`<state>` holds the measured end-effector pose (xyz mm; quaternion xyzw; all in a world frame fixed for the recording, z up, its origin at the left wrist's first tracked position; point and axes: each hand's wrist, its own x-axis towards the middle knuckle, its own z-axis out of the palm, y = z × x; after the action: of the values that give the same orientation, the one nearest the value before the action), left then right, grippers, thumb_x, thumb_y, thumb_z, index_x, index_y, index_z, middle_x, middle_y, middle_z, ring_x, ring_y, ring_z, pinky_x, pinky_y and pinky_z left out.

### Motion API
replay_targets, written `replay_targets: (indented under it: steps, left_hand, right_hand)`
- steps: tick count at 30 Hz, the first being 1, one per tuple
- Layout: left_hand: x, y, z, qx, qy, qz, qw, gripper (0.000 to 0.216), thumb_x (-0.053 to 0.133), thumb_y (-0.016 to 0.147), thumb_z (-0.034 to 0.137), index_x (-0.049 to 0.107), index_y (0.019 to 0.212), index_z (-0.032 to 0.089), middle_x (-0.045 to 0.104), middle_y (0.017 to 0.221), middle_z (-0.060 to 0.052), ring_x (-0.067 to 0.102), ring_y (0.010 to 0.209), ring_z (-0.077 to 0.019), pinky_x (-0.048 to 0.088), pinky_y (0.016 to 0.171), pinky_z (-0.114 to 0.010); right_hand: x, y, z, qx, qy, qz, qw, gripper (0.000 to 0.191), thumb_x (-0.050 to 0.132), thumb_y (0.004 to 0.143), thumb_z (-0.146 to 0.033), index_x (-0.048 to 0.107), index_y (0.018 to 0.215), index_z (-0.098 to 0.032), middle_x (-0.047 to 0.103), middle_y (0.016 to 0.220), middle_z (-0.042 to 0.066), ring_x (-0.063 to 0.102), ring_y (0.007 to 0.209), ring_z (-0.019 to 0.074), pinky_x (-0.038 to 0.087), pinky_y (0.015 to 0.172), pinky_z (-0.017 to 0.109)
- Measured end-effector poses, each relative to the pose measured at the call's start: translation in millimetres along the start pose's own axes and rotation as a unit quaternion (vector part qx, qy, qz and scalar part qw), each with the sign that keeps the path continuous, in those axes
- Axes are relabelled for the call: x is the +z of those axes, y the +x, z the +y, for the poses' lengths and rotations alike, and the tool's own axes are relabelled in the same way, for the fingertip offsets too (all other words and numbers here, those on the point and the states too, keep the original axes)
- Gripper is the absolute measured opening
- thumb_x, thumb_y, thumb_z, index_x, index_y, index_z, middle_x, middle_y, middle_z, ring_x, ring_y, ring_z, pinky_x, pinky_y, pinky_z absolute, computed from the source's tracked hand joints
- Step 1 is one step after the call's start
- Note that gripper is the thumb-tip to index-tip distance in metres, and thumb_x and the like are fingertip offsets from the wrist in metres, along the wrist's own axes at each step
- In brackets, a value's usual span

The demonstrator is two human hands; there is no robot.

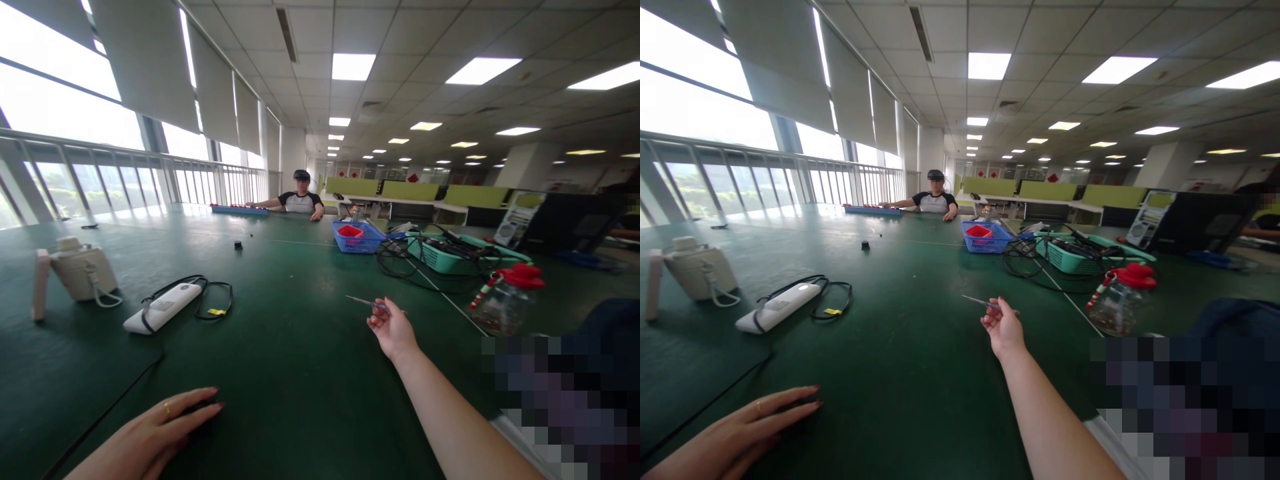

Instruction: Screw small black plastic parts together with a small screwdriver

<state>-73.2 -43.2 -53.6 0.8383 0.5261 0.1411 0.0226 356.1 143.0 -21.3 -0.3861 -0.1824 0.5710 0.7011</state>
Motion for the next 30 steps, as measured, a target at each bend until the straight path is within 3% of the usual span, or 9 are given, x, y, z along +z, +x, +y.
replay_targets:
  steps: [4, 7, 10, 16, 19, 24, 27, 30]
  left_hand:
    - [-3.4, 5.4, -4.1, -0.008, -0.015, -0.037, 0.999, 0.056, 0.051, 0.084, 0.016, 0.054, 0.131, 0.047, 0.057, 0.138, 0.008, 0.064, 0.115, -0.0192, 0.049, 0.099, -0.026]
    - [-8.9, 18.9, 8.3, -0.032, -0.019, -0.034, 0.999, 0.042, 0.051, 0.089, 0.026, 0.061, 0.126, 0.044, 0.063, 0.13, 0.005, 0.067, 0.109, -0.0198, 0.053, 0.096, -0.027]
    - [-20.9, 41.6, 41.5, -0.052, -0.035, -0.025, 0.998, 0.036, 0.057, 0.087, 0.04, 0.064, 0.122, 0.039, 0.067, 0.122, 0.0, 0.066, 0.107, -0.0227, 0.053, 0.095, -0.031]
    - [-40.7, 115.8, 118.8, -0.029, -0.056, -0.061, 0.996, 0.027, 0.062, 0.085, 0.046, 0.068, 0.104, 0.028, 0.069, 0.098, -0.003, 0.064, 0.095, -0.0233, 0.05, 0.085, -0.034]
    - [-29.1, 162.8, 133.4, -0.008, -0.031, -0.038, 0.999, 0.034, 0.061, 0.084, 0.053, 0.068, 0.099, 0.023, 0.069, 0.096, -0.005, 0.064, 0.093, -0.0245, 0.049, 0.081, -0.034]
    - [3.3, 229.8, 130.3, -0.046, 0.031, -0.029, 0.998, 0.044, 0.06, 0.082, 0.058, 0.069, 0.097, 0.017, 0.071, 0.095, -0.01, 0.066, 0.092, -0.0274, 0.05, 0.076, -0.034]
    - [17.4, 250.1, 123.4, -0.093, 0.04, -0.023, 0.995, 0.048, 0.062, 0.081, 0.058, 0.069, 0.099, 0.015, 0.07, 0.097, -0.013, 0.066, 0.093, -0.0284, 0.05, 0.076, -0.035]
    - [28.5, 255.2, 113.2, -0.097, 0.021, 0.018, 0.995, 0.048, 0.062, 0.081, 0.059, 0.069, 0.103, 0.017, 0.068, 0.102, -0.012, 0.063, 0.097, -0.0288, 0.05, 0.08, -0.036]
  right_hand:
    - [-0.1, 0.1, 0.1, 0.001, -0.002, -0.001, 1.0, 0.02, 0.056, 0.09, -0.024, 0.065, 0.074, -0.016, 0.059, 0.052, -0.001, 0.052, 0.043, 0.0097, 0.05, 0.05, 0.024]
    - [-0.2, 0.5, 0.5, 0.003, -0.004, -0.003, 1.0, 0.018, 0.059, 0.089, -0.025, 0.065, 0.074, -0.017, 0.059, 0.052, -0.002, 0.052, 0.042, 0.0099, 0.051, 0.05, 0.024]
    - [-0.1, 0.5, 0.9, 0.002, -0.008, -0.003, 1.0, 0.017, 0.06, 0.088, -0.025, 0.065, 0.074, -0.017, 0.059, 0.052, -0.002, 0.052, 0.042, 0.0098, 0.051, 0.05, 0.024]
    - [0.4, -1.3, 1.1, -0.002, -0.021, -0.015, 1.0, 0.022, 0.055, 0.091, -0.025, 0.066, 0.073, -0.017, 0.058, 0.053, -0.001, 0.052, 0.043, 0.0089, 0.051, 0.05, 0.023]
    - [1.6, -2.0, 1.3, -0.011, -0.033, -0.023, 0.999, 0.02, 0.057, 0.089, -0.024, 0.067, 0.074, -0.016, 0.059, 0.055, -0.001, 0.051, 0.043, 0.0084, 0.051, 0.049, 0.023]
    - [3.9, -3.9, 3.9, -0.042, -0.069, -0.066, 0.995, 0.006, 0.067, 0.08, -0.02, 0.07, 0.084, -0.018, 0.065, 0.067, 0.0, 0.055, 0.048, 0.0089, 0.051, 0.05, 0.022]
    - [4.0, -7.5, 6.8, -0.062, -0.129, -0.121, 0.982, 0.016, 0.071, 0.076, -0.022, 0.071, 0.092, -0.021, 0.068, 0.079, 0.0, 0.058, 0.055, 0.0095, 0.053, 0.054, 0.022]
    - [4.8, -12.7, 9.2, -0.065, -0.166, -0.149, 0.973, 0.02, 0.071, 0.077, -0.024, 0.071, 0.097, -0.023, 0.069, 0.089, 0.001, 0.059, 0.059, 0.0094, 0.054, 0.058, 0.022]
